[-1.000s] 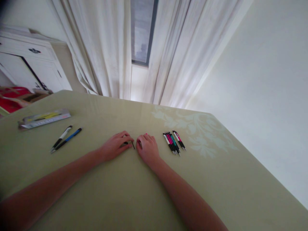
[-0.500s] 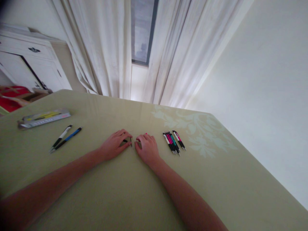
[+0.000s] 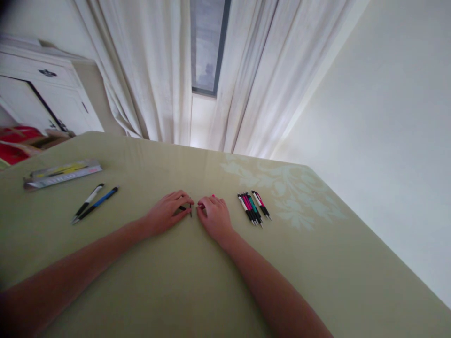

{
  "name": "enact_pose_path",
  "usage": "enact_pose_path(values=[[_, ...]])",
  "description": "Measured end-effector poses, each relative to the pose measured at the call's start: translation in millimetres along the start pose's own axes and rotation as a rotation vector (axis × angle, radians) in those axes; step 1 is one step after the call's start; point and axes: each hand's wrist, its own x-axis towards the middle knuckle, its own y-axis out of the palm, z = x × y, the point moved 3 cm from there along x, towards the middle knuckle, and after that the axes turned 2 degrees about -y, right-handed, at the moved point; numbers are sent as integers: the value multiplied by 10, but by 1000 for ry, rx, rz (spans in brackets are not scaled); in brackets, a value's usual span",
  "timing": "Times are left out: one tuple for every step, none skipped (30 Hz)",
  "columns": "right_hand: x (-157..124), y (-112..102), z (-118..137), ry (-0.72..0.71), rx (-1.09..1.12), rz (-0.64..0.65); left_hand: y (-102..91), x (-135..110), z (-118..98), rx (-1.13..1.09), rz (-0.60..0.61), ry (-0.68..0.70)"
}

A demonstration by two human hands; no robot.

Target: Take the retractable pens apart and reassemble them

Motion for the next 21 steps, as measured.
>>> enact_pose_path(values=[[9, -18, -13, 13, 29, -33, -4, -2, -3, -1, 5, 4], [21, -46, -39, 36, 61, -76, -7, -5, -8, 1, 12, 12], [35, -81, -78, 68, 89, -122, -9, -9, -13, 8, 22, 26], [49, -119, -128, 104, 109, -165, -7, -12, -21, 18, 37, 45], [64, -157, -185, 136, 118, -197, -2, -15, -28, 30, 55, 67], [77, -190, -242, 160, 111, -215, 5, -17, -33, 43, 74, 86], [88, -216, -294, 170, 92, -220, 16, -17, -35, 52, 92, 102], [95, -232, -340, 173, 68, -211, 27, -17, -35, 56, 105, 112], [98, -236, -379, 177, 47, -190, 38, -16, -32, 55, 113, 119], [96, -229, -410, 179, 28, -166, 49, -15, -27, 53, 113, 123], [90, -214, -435, 182, 11, -140, 58, -14, -21, 49, 108, 127], [82, -196, -456, 185, -3, -120, 65, -13, -15, 44, 100, 132], [73, -179, -473, 187, -15, -110, 70, -13, -9, 40, 92, 136], [65, -166, -490, 189, -26, -108, 73, -13, -4, 35, 88, 139], [59, -158, -506, 193, -35, -111, 75, -14, -2, 29, 86, 143], [56, -158, -519, 200, -41, -116, 74, -14, -1, 24, 87, 144], [55, -164, -525, 210, -46, -125, 71, -15, -3, 20, 90, 146], [56, -176, -518, 214, -51, -136, 66, -17, -7, 16, 90, 145], [57, -191, -493, 210, -51, -147, 58, -19, -13, 11, 86, 141], [57, -206, -446, 196, -42, -162, 48, -22, -21, 5, 78, 133], [54, -218, -378, 169, -22, -178, 36, -26, -30, -3, 64, 123]])
